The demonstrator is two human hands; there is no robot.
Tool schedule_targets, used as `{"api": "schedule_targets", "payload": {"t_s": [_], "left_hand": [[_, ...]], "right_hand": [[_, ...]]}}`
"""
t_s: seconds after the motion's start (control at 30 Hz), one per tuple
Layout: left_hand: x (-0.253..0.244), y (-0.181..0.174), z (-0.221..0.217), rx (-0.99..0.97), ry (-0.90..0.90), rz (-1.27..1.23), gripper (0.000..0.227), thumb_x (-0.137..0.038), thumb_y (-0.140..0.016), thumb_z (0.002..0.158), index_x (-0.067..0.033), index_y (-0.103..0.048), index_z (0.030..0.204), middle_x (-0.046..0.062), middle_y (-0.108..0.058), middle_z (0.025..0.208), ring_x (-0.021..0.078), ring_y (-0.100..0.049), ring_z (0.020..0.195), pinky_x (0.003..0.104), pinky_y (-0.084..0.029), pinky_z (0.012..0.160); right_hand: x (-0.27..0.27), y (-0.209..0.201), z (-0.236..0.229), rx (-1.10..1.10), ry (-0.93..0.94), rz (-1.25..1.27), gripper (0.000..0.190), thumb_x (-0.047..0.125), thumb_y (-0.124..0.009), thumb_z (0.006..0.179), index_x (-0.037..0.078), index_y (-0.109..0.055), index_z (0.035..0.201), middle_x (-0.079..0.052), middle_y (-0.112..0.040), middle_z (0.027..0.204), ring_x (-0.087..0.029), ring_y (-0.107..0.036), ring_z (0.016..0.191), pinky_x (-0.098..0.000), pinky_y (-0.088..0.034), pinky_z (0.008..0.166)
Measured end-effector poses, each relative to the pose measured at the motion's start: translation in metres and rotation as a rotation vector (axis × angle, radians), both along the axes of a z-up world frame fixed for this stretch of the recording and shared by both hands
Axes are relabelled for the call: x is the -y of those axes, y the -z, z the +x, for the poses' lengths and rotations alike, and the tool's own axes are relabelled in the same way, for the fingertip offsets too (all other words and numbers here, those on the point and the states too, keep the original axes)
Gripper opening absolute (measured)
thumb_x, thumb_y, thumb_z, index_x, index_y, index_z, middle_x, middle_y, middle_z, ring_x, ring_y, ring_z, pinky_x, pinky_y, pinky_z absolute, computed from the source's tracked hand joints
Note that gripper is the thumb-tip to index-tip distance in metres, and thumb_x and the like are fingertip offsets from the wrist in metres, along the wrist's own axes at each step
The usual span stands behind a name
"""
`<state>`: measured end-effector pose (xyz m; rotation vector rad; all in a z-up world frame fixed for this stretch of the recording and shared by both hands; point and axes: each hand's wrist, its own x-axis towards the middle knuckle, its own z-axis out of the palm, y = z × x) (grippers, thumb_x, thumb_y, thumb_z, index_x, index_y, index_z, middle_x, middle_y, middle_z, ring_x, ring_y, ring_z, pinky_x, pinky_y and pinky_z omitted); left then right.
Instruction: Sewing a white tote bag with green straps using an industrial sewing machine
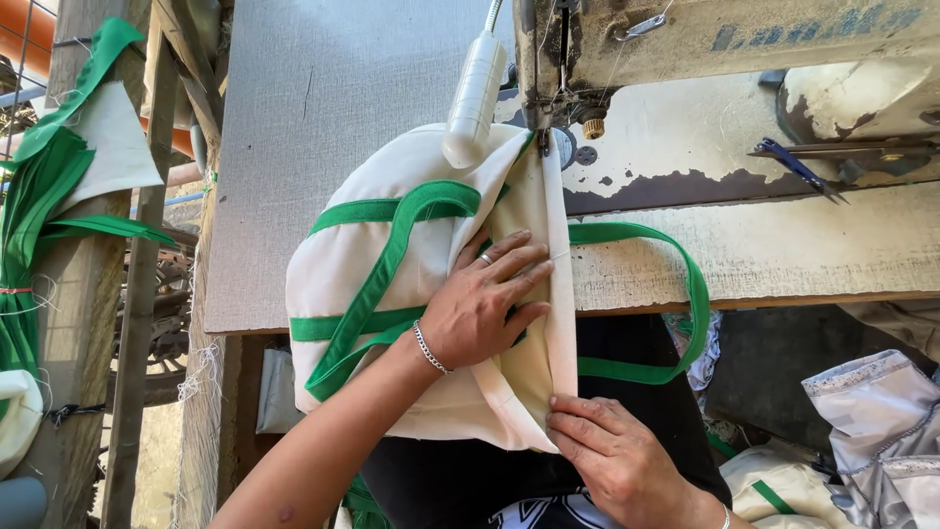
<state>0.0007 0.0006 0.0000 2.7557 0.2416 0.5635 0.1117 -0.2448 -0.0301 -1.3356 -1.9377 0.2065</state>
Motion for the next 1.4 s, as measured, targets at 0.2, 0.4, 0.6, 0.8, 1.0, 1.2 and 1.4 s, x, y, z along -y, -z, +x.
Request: {"api": "schedule_targets", "payload": {"t_s": [0.2, 0.4, 0.6, 0.8, 1.0, 1.2, 1.4], "left_hand": [[-0.002, -0.004, -0.001, -0.112, 0.038, -0.019, 0.057, -0.02, -0.067, 0.098, -0.0172, -0.047, 0.152, 0.001, -0.058, 0.148, 0.0339, -0.039, 0.152, 0.056, -0.031, 0.118], [-0.002, 0.0, 0.001, -0.069, 0.027, 0.039, 0.044, -0.026, -0.064, 0.102, -0.0167, -0.056, 0.145, 0.001, -0.059, 0.147, 0.0343, -0.045, 0.146, 0.054, -0.036, 0.116], [-0.003, 0.007, 0.0, -0.104, 0.052, 0.049, 0.048, -0.024, -0.063, 0.103, -0.0177, -0.054, 0.15, 0.001, -0.051, 0.153, 0.0298, -0.04, 0.15, 0.054, -0.033, 0.119], [-0.012, 0.017, 0.011, -0.198, -0.042, -0.009, 0.051, -0.043, -0.046, 0.107, -0.0207, -0.051, 0.153, -0.007, -0.045, 0.161, 0.0281, -0.02, 0.158, 0.056, -0.017, 0.12], [-0.008, -0.001, 0.019, 0.023, 0.125, -0.052, 0.068, -0.009, -0.083, 0.085, -0.013, -0.053, 0.146, 0.018, -0.064, 0.14, 0.0333, -0.056, 0.139, 0.049, -0.029, 0.13], [0.008, -0.006, 0.011, -0.111, -0.031, 0.049, 0.072, -0.051, -0.08, 0.082, -0.0219, -0.058, 0.144, 0.006, -0.06, 0.147, 0.0365, -0.044, 0.147, 0.068, -0.024, 0.115], [0.012, -0.016, 0.007, -0.299, -0.045, 0.036, 0.089, -0.057, -0.072, 0.081, -0.0197, -0.041, 0.155, 0.007, -0.037, 0.161, 0.0341, -0.024, 0.155, 0.062, -0.024, 0.118]], "right_hand": [[0.001, -0.018, 0.0, 0.027, -0.044, -0.01, 0.027, 0.003, -0.052, 0.097, -0.002, -0.073, 0.112, -0.013, -0.072, 0.12, -0.035, -0.066, 0.12, -0.0505, -0.053, 0.092], [0.002, -0.013, 0.002, 0.073, -0.041, -0.023, 0.027, 0.001, -0.054, 0.094, -0.001, -0.074, 0.113, -0.013, -0.073, 0.121, -0.034, -0.066, 0.121, -0.0504, -0.053, 0.092], [-0.002, -0.021, -0.003, 0.041, 0.004, -0.014, 0.02, 0.002, -0.059, 0.096, -0.002, -0.074, 0.109, -0.014, -0.075, 0.115, -0.032, -0.069, 0.116, -0.0475, -0.056, 0.09], [-0.005, -0.029, -0.001, 0.044, -0.014, 0.026, 0.02, 0.001, -0.059, 0.096, -0.004, -0.074, 0.108, -0.014, -0.074, 0.114, -0.034, -0.069, 0.114, -0.0482, -0.059, 0.089], [-0.008, -0.043, -0.004, 0.013, -0.012, 0.028, 0.022, 0.003, -0.056, 0.097, -0.002, -0.074, 0.108, -0.012, -0.074, 0.114, -0.035, -0.07, 0.114, -0.0483, -0.058, 0.086], [-0.006, -0.039, -0.003, 0.021, -0.013, 0.046, 0.023, 0.001, -0.053, 0.097, -0.004, -0.074, 0.106, -0.014, -0.074, 0.113, -0.036, -0.07, 0.114, -0.0467, -0.058, 0.085], [0.001, -0.02, -0.001, 0.048, -0.007, -0.008, 0.024, 0.001, -0.054, 0.096, -0.004, -0.074, 0.11, -0.014, -0.074, 0.119, -0.034, -0.068, 0.12, -0.047, -0.057, 0.09]]}}
